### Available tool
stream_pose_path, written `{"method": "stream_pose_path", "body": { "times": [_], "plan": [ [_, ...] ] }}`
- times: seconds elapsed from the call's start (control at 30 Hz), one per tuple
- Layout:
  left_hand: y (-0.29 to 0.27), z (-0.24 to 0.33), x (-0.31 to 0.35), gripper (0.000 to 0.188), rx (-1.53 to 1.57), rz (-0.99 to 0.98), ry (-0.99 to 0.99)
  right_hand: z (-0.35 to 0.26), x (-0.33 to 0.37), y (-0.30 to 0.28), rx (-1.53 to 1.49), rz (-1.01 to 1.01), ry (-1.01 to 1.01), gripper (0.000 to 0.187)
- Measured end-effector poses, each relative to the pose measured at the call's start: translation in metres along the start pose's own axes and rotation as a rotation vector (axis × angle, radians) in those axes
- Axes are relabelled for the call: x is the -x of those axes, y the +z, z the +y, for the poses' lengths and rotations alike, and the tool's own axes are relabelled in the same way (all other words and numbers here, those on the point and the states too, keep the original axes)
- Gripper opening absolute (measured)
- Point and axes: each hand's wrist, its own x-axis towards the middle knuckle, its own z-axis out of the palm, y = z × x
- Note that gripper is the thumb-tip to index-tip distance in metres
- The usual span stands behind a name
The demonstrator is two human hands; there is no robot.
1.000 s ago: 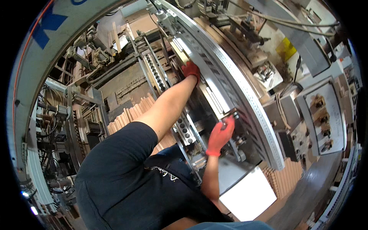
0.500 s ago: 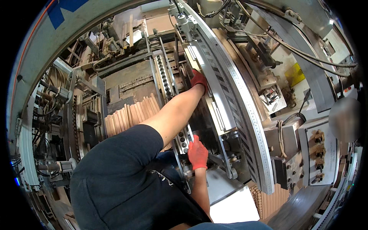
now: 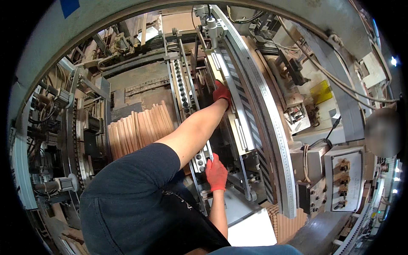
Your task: The person feeds wooden strips into a machine and later stacks processed wooden rods from a pallet onto a white table.
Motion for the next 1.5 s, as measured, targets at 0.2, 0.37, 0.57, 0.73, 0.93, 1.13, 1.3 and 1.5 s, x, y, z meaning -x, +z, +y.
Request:
{"method": "stream_pose_path", "body": {
  "times": [0.2, 0.37, 0.57, 0.73, 0.93, 1.13, 1.3, 1.5],
  "plan": [
    [0.005, -0.014, -0.026, 0.092, 0.027, -0.044, 0.023, -0.013, -0.002, -0.007, 0.066, -0.058, 0.039, 0.033],
    [0.0, -0.012, -0.003, 0.087, -0.039, -0.084, 0.07, -0.014, 0.0, -0.01, 0.076, -0.067, 0.084, 0.032],
    [0.0, -0.011, -0.015, 0.089, -0.04, -0.036, 0.07, -0.013, -0.006, -0.006, 0.091, -0.056, 0.046, 0.032],
    [-0.004, -0.003, 0.007, 0.089, -0.003, -0.039, 0.068, -0.01, -0.002, -0.006, 0.12, -0.048, 0.055, 0.031],
    [-0.011, -0.005, 0.004, 0.091, 0.01, -0.05, 0.05, -0.015, -0.001, -0.006, 0.05, -0.019, 0.04, 0.03],
    [-0.005, -0.008, -0.001, 0.097, -0.006, -0.078, 0.089, -0.014, 0.002, -0.006, 0.103, -0.013, 0.021, 0.03],
    [-0.017, -0.005, -0.002, 0.093, 0.015, -0.339, -0.098, -0.002, 0.002, 0.001, 0.109, 0.061, 0.005, 0.025],
    [-0.106, 0.009, -0.075, 0.052, -0.016, -0.964, 0.317, -0.015, -0.015, -0.004, -0.316, 0.812, -0.072, 0.022]
  ]
}}
